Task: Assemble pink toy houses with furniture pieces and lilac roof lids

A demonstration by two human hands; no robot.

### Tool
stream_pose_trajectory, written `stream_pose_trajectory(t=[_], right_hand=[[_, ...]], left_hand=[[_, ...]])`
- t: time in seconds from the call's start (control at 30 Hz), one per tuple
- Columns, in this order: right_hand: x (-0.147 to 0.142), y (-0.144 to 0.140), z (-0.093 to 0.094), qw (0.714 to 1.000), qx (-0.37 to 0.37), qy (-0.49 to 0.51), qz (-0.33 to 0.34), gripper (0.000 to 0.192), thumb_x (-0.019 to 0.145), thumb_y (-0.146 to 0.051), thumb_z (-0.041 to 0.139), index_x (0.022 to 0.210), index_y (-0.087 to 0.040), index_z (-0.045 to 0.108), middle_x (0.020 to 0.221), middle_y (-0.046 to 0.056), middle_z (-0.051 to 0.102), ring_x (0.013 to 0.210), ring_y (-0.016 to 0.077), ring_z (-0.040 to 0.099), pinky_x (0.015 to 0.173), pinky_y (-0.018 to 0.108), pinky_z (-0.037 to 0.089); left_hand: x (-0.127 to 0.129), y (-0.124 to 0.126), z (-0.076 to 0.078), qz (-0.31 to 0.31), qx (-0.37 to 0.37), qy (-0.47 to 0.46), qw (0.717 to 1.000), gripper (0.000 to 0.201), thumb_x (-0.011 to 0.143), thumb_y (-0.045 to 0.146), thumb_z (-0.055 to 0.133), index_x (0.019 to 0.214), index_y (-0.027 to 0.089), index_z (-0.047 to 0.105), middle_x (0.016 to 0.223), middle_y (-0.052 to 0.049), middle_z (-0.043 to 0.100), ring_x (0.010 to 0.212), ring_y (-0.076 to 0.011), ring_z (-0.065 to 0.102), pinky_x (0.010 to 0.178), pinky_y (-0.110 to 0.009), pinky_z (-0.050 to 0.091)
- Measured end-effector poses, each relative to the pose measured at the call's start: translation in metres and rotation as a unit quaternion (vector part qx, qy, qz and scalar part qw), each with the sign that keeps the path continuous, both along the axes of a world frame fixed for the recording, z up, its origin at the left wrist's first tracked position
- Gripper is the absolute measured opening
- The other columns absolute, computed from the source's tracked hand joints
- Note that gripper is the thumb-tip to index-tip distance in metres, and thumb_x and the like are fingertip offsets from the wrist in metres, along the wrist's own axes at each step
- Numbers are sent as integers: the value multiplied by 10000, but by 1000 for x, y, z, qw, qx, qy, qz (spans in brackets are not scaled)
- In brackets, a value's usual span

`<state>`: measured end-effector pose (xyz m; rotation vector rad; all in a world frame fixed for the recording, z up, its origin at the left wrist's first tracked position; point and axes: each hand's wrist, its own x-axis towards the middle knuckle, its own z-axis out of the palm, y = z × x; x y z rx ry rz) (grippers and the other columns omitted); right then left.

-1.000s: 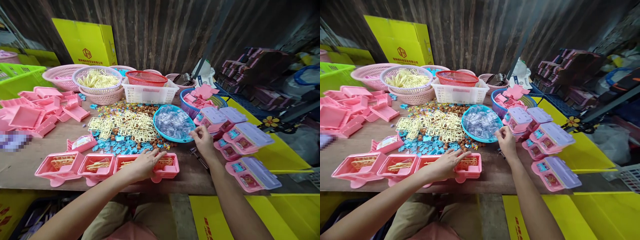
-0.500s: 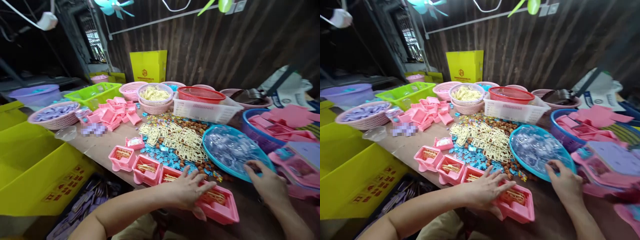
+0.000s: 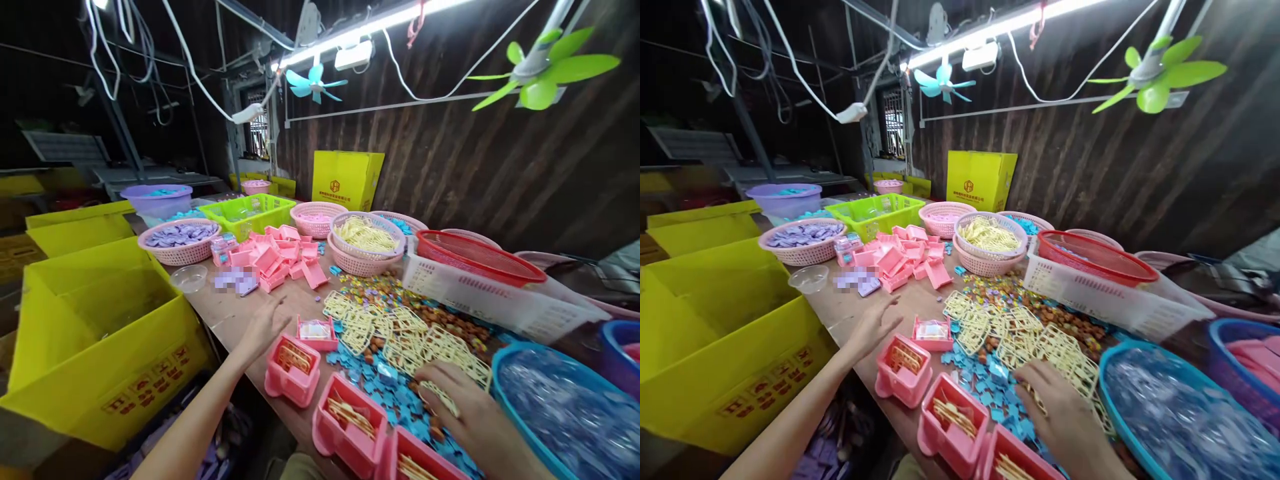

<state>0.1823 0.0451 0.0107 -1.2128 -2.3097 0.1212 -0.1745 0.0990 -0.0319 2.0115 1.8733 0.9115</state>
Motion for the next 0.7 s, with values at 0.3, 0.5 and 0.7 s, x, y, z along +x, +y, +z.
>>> stream_pose_trajectory(t=[0.3,0.5,0.7], right_hand=[[-245,96,-20,951,-17,-197,237,258,726,-59,497,895,-180,650,999,82,659,907,213,606,770,323,504],[-319,139,-51,949,2,-192,249,248,722,-93,531,874,-217,682,971,53,690,969,232,597,858,335,474],[-302,154,-67,958,-50,-180,218,326,747,-73,472,1005,-169,648,1086,93,656,998,229,601,873,365,475]], left_hand=[[-119,81,-50,192,-60,138,970,581,742,258,638,1273,158,426,1465,-230,227,1362,-410,153,1012,-621,194],[-146,114,-64,162,-86,156,971,468,743,423,616,1119,151,549,1340,-237,393,1259,-427,330,950,-630,262],[-144,85,-68,118,-57,136,982,247,792,289,547,1002,162,572,1135,-154,501,1128,-320,433,922,-493,369]])
